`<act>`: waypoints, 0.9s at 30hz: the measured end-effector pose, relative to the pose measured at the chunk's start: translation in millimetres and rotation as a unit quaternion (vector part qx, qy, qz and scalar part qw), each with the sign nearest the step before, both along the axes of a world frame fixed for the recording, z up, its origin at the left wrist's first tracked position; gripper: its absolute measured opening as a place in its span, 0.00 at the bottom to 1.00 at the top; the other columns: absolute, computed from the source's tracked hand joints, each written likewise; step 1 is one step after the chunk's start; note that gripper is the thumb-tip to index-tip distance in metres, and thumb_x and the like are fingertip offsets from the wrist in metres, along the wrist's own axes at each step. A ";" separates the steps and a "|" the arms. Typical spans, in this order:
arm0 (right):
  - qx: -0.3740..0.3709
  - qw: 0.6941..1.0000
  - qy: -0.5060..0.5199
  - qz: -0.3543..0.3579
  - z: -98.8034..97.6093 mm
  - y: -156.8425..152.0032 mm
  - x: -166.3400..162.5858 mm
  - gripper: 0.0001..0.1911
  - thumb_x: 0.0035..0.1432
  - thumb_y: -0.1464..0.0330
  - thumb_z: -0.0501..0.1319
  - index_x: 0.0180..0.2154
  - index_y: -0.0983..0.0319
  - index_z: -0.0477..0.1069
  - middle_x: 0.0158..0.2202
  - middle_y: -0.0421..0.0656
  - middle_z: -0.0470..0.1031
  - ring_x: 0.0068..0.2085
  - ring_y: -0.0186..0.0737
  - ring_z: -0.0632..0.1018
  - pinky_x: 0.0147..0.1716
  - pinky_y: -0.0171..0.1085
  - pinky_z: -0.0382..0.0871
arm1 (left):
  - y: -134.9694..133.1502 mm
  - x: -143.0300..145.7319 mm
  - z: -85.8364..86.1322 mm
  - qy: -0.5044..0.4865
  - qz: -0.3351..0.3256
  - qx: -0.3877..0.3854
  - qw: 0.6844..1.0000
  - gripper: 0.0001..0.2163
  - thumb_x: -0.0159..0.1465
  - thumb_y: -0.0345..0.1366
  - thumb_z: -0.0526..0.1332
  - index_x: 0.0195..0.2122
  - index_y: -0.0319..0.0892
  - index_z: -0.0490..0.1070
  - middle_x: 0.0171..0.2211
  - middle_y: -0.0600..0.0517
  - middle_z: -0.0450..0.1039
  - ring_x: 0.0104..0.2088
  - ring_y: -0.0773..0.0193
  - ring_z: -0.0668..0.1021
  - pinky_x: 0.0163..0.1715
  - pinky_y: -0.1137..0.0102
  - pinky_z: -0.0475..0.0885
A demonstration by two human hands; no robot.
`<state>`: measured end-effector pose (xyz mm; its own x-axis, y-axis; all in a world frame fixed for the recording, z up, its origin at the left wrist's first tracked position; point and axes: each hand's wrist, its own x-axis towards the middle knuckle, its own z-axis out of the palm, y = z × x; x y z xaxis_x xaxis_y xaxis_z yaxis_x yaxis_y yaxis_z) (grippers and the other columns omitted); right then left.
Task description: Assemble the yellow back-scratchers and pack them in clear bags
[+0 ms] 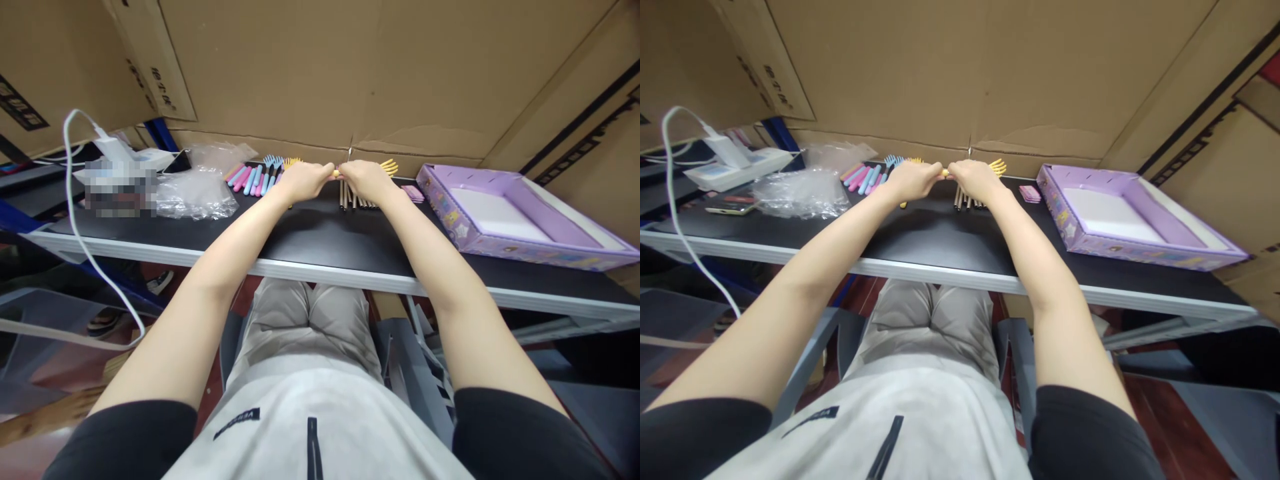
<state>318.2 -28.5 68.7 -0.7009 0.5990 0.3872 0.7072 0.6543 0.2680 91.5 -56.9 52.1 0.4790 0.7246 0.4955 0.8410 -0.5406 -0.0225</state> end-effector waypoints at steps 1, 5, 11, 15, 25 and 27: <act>0.001 1.000 0.001 -0.003 3.6 -0.8 -0.5 0.15 0.79 0.71 0.53 0.51 0.65 0.80 0.46 0.57 0.86 0.47 0.55 0.81 0.44 0.45 0.63 | 1.1 -0.7 2.9 -0.005 0.000 0.000 1.000 0.13 0.80 0.38 0.58 0.57 0.43 0.80 0.49 0.38 0.89 0.53 0.43 0.89 0.51 0.58 0.79; 0.005 1.000 0.005 -0.012 19.2 -2.4 -4.4 0.16 0.79 0.71 0.53 0.53 0.64 0.79 0.47 0.58 0.85 0.48 0.57 0.81 0.45 0.45 0.64 | 3.4 -4.0 18.1 -0.015 -0.007 0.012 1.000 0.13 0.79 0.38 0.58 0.57 0.44 0.81 0.47 0.39 0.88 0.54 0.42 0.89 0.52 0.56 0.79; 0.005 1.000 0.007 -0.030 31.3 1.4 1.0 0.17 0.79 0.69 0.52 0.54 0.63 0.79 0.49 0.58 0.85 0.49 0.57 0.80 0.46 0.47 0.64 | -2.8 -13.8 31.0 -0.021 0.013 0.009 1.000 0.14 0.79 0.37 0.57 0.56 0.42 0.81 0.46 0.38 0.88 0.53 0.41 0.88 0.53 0.55 0.78; -0.002 0.999 0.018 -0.041 26.7 6.2 17.7 0.16 0.80 0.67 0.53 0.52 0.61 0.80 0.47 0.57 0.86 0.49 0.57 0.80 0.46 0.47 0.66 | -6.0 -28.1 21.6 -0.013 0.038 0.003 0.999 0.14 0.79 0.38 0.57 0.55 0.44 0.81 0.45 0.40 0.88 0.51 0.45 0.88 0.50 0.58 0.78; -0.007 0.985 0.121 -0.119 8.9 16.1 80.7 0.17 0.81 0.62 0.53 0.58 0.62 0.77 0.46 0.58 0.86 0.46 0.59 0.83 0.45 0.50 0.71 | 18.5 -86.3 15.1 -0.168 0.169 -0.028 0.971 0.19 0.79 0.46 0.55 0.66 0.48 0.72 0.46 0.39 0.86 0.58 0.38 0.85 0.56 0.51 0.77; -0.008 0.988 0.121 -0.096 4.3 13.5 75.8 0.18 0.79 0.62 0.56 0.62 0.62 0.74 0.46 0.57 0.87 0.47 0.60 0.83 0.46 0.50 0.72 | 34.8 -91.5 12.5 -0.225 0.199 -0.044 0.953 0.21 0.78 0.46 0.57 0.70 0.50 0.68 0.51 0.37 0.85 0.59 0.34 0.85 0.58 0.44 0.76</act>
<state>394.0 -15.0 73.0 -0.4623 0.7197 0.5180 0.8607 0.5048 0.0669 0.0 -22.1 64.6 -0.0887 0.8528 0.5147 0.8936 -0.1602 0.4193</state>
